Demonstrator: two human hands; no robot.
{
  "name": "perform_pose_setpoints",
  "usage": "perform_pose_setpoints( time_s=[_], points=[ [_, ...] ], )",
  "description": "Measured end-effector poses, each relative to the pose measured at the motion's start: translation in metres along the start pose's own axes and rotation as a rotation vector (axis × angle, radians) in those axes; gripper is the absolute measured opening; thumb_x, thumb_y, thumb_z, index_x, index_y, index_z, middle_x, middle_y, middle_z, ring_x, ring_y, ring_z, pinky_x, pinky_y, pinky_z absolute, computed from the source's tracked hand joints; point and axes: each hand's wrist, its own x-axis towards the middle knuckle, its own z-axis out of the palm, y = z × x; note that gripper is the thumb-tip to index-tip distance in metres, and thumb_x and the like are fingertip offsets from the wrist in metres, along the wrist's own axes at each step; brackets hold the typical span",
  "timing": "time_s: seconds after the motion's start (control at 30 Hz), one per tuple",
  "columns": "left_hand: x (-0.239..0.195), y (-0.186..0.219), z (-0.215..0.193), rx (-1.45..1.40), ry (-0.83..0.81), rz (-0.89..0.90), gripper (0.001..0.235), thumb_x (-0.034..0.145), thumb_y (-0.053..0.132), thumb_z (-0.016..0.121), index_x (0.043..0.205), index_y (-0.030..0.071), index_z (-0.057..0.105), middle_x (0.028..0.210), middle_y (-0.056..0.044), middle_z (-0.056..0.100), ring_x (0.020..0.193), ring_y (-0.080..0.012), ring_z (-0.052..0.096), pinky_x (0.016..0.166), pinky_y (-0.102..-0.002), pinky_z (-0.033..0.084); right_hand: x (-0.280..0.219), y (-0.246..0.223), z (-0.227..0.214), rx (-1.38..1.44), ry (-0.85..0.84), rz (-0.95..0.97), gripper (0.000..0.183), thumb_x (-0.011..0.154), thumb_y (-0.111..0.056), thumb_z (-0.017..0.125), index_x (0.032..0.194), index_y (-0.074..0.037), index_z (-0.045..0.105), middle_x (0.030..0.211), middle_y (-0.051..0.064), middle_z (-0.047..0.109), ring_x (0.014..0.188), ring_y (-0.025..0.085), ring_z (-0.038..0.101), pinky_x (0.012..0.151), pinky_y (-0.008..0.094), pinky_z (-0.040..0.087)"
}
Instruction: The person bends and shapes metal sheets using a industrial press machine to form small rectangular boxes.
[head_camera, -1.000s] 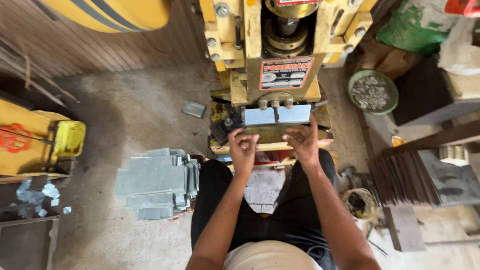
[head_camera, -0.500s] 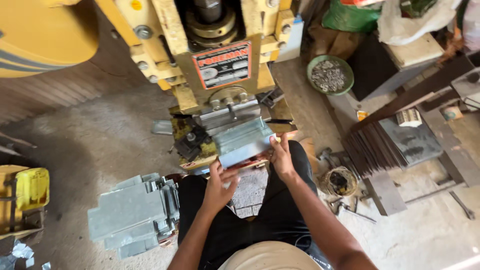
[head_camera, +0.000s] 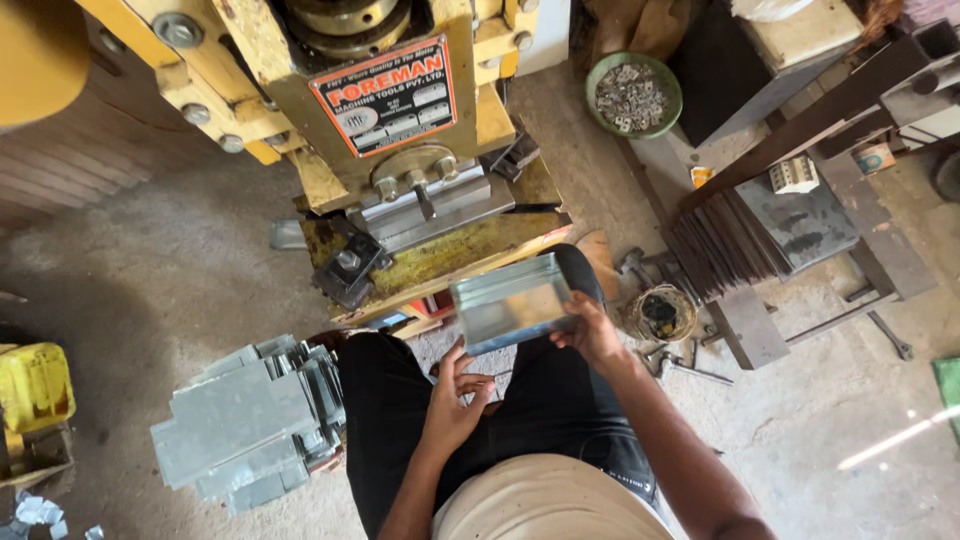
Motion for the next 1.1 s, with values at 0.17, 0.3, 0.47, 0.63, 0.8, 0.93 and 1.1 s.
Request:
perform_pose_setpoints(
  time_s=[0.17, 0.3, 0.47, 0.63, 0.8, 0.93, 1.1],
  points=[
    [-0.014, 0.02, -0.02, 0.178, -0.06, 0.088, 0.04, 0.095, 0.002, 0.067, 0.135, 0.003, 0.06, 0.115, -0.008, 0.078, 0.088, -0.0132, 0.075, 0.082, -0.027, 0.059, -0.027, -0.007, -0.072, -0.109, 0.19, -0.166, 0.072, 0.089, -0.046, 0.062, 0.144, -0.003, 0.041, 0.086, 0.012, 0.068, 0.057, 0.024, 0.064, 0.045, 0.033, 0.051],
    [-0.024, 0.028, -0.05, 0.275, 0.069, 0.021, 0.025, 0.095, 0.004, 0.067, 0.12, 0.004, 0.07, 0.1, -0.002, 0.079, 0.074, -0.0067, 0.066, 0.067, -0.022, 0.052, -0.048, -0.052, -0.131, -0.152, 0.416, -0.196, 0.058, 0.093, -0.046, 0.061, 0.136, -0.009, 0.052, 0.085, 0.013, 0.064, 0.055, 0.024, 0.06, 0.047, 0.036, 0.051],
    [-0.036, 0.014, -0.083, 0.254, 0.312, -0.002, 0.018, 0.1, 0.007, 0.072, 0.117, 0.004, 0.074, 0.084, -0.001, 0.067, 0.069, -0.0047, 0.05, 0.06, -0.021, 0.042, -0.069, -0.088, -0.119, 0.381, 0.296, -0.283, 0.056, 0.089, -0.037, 0.068, 0.134, -0.005, 0.059, 0.115, 0.011, 0.071, 0.087, 0.02, 0.061, 0.067, 0.031, 0.046],
    [-0.024, 0.003, -0.081, 0.181, 0.338, 0.055, 0.029, 0.096, 0.007, 0.073, 0.124, 0.005, 0.066, 0.103, -0.001, 0.072, 0.079, -0.0051, 0.064, 0.068, -0.02, 0.053, -0.06, -0.08, -0.088, 0.426, 0.132, -0.201, 0.058, 0.093, -0.038, 0.063, 0.139, -0.004, 0.057, 0.12, 0.013, 0.063, 0.093, 0.022, 0.057, 0.08, 0.031, 0.049],
    [-0.024, 0.012, -0.109, 0.393, 0.395, -0.006, 0.052, 0.086, 0.013, 0.079, 0.134, 0.007, 0.06, 0.125, -0.01, 0.069, 0.093, -0.0213, 0.067, 0.076, -0.035, 0.056, -0.026, -0.077, -0.077, 0.53, 0.429, -0.045, 0.053, 0.088, -0.043, 0.058, 0.125, -0.005, 0.06, 0.098, 0.015, 0.069, 0.07, 0.018, 0.052, 0.06, 0.027, 0.044],
    [-0.02, -0.028, -0.146, 0.824, 0.644, 0.172, 0.049, 0.09, 0.018, 0.079, 0.133, 0.003, 0.06, 0.13, -0.018, 0.065, 0.119, -0.0384, 0.06, 0.102, -0.05, 0.049, -0.029, -0.063, -0.11, 0.442, 0.373, 0.015, 0.051, 0.091, -0.046, 0.057, 0.122, -0.005, 0.063, 0.09, 0.011, 0.065, 0.06, 0.014, 0.044, 0.053, 0.023, 0.04],
    [-0.014, -0.068, -0.225, 1.351, 0.74, -0.1, 0.069, 0.083, 0.044, 0.076, 0.132, -0.003, 0.06, 0.131, -0.024, 0.061, 0.122, -0.0424, 0.055, 0.093, -0.055, 0.048, -0.035, -0.039, -0.127, 0.576, 0.228, 0.247, 0.069, 0.092, -0.059, 0.059, 0.119, 0.004, 0.063, 0.08, 0.006, 0.061, 0.056, 0.01, 0.05, 0.043, 0.018, 0.037]
  ],
)
